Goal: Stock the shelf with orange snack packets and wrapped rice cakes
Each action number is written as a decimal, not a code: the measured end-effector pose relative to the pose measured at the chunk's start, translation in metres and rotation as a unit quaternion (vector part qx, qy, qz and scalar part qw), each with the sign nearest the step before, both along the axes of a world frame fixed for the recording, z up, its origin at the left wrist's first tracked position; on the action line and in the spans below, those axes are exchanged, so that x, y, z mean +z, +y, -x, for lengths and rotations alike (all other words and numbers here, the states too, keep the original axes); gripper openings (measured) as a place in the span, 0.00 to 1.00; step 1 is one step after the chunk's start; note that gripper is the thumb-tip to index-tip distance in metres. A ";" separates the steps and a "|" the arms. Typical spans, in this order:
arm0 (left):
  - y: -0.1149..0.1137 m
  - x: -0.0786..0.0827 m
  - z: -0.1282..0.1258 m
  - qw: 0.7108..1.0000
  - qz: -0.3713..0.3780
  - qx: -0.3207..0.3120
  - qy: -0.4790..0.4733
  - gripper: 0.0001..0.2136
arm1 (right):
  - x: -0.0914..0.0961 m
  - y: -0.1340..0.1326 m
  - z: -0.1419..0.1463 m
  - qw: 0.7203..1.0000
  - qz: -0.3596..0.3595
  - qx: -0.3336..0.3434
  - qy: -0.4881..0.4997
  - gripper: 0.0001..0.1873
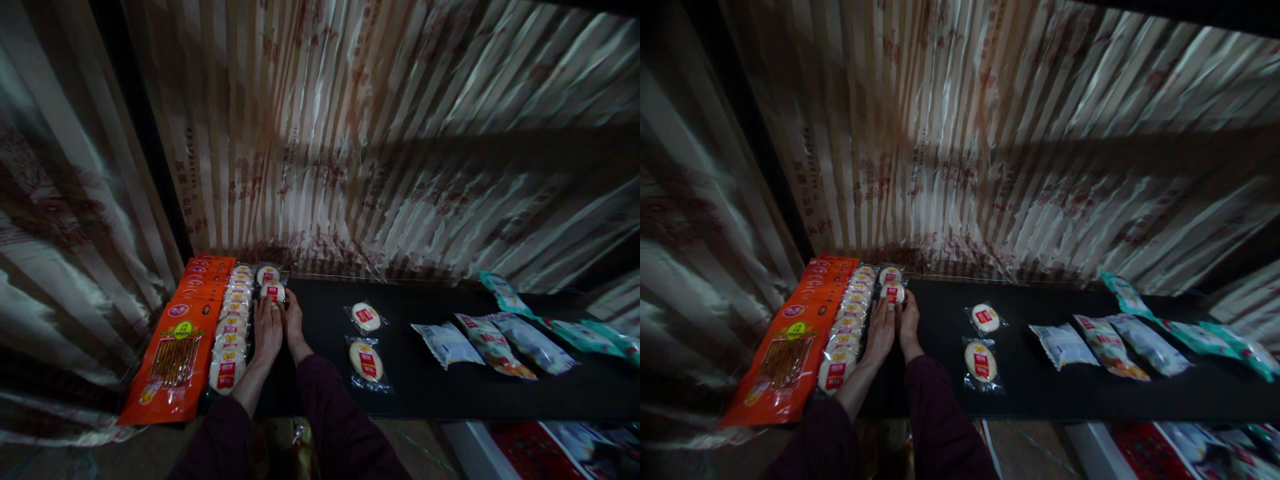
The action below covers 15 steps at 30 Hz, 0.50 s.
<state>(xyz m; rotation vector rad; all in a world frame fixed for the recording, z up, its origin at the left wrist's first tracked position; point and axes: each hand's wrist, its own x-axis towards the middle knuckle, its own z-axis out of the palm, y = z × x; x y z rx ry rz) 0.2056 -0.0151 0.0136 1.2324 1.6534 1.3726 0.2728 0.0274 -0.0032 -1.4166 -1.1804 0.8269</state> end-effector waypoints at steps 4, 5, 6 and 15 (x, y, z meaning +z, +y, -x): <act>0.000 0.003 0.000 0.997 0.036 -0.028 0.055 0.22 | -0.005 0.008 0.004 0.999 -0.006 0.019 0.026 0.24; 0.001 0.005 0.000 0.996 0.044 -0.033 0.065 0.22 | -0.005 0.010 0.005 0.999 -0.006 0.023 0.030 0.24; 0.001 0.006 0.001 0.996 0.052 -0.038 0.068 0.22 | -0.006 0.012 0.005 0.999 -0.005 0.025 0.031 0.23; 0.009 0.005 0.004 0.994 0.087 -0.054 0.034 0.23 | 0.004 0.021 0.003 0.998 0.005 0.034 -0.058 0.22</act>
